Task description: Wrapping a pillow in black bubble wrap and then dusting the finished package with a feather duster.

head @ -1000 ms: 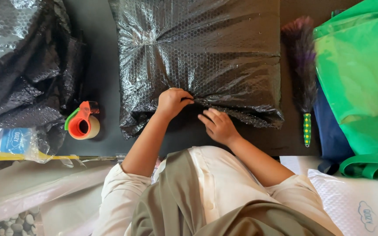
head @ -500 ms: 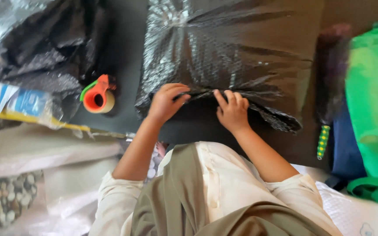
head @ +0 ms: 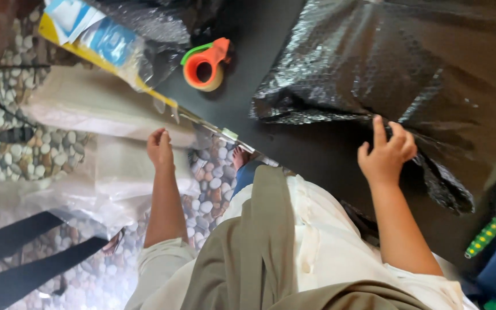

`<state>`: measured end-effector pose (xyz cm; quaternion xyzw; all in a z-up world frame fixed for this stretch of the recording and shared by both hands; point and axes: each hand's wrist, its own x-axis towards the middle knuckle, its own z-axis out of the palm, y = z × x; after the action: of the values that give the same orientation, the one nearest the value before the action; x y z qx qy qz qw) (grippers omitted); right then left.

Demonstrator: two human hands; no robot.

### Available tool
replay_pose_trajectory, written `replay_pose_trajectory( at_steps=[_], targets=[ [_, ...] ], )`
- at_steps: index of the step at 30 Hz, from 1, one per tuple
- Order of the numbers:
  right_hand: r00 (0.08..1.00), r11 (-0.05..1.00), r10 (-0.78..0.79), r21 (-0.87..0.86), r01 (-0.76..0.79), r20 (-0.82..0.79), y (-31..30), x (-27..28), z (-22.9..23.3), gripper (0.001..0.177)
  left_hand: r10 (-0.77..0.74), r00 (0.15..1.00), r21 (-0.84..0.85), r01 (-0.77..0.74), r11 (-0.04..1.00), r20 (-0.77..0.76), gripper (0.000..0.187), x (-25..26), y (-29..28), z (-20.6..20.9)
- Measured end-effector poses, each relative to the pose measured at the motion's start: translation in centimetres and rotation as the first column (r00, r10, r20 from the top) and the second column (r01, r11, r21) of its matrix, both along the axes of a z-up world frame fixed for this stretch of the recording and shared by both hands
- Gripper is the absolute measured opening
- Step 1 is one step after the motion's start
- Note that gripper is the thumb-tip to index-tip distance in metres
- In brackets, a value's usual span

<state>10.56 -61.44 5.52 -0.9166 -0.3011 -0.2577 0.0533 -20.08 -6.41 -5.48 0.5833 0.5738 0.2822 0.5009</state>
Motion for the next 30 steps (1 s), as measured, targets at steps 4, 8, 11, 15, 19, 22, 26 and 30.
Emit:
replay_pose_trajectory(
  at_steps=[4,8,11,15,19,22,26,30],
  targets=[
    [0.988,1.000,0.010,0.029,-0.006,-0.154,1.2,-1.3,2.6,0.070,0.244,0.965,-0.355,-0.197,0.914,0.092,0.025,0.9,0.1,0.4],
    [0.970,0.999,-0.031,0.018,0.036,-0.240,1.9,-1.9,3.3,0.065,0.198,0.980,-0.483,-0.162,0.861,0.024,0.040,2.6,2.0,0.5],
    [0.960,0.999,-0.052,0.000,0.054,-0.277,2.1,-2.1,3.4,0.065,0.207,0.978,-0.579,-0.157,0.800,0.020,0.061,4.3,4.4,0.8],
    [0.954,0.998,-0.063,0.001,0.066,-0.293,2.2,-2.2,3.5,0.066,0.347,0.938,-0.631,-0.270,0.728,-0.001,0.052,5.9,6.9,0.4],
    [0.935,0.995,-0.086,0.017,0.098,-0.344,2.2,-2.2,3.6,0.066,0.372,0.927,-0.578,-0.332,0.745,-0.052,0.023,6.4,7.4,1.4],
    [0.891,0.991,-0.125,-0.019,0.129,-0.436,2.4,-2.2,4.0,0.062,0.303,0.945,-0.514,-0.321,0.795,-0.121,0.023,6.5,6.9,2.7],
    [0.926,0.995,-0.099,-0.016,0.100,-0.363,2.2,-2.0,3.5,0.063,0.225,0.964,-0.457,-0.266,0.849,-0.142,0.029,6.3,7.7,1.3],
    [0.933,0.996,-0.077,0.006,0.085,-0.352,1.7,-1.7,3.3,0.066,0.182,0.941,-0.223,-0.250,0.942,-0.285,0.025,6.1,7.5,1.3]
  ],
)
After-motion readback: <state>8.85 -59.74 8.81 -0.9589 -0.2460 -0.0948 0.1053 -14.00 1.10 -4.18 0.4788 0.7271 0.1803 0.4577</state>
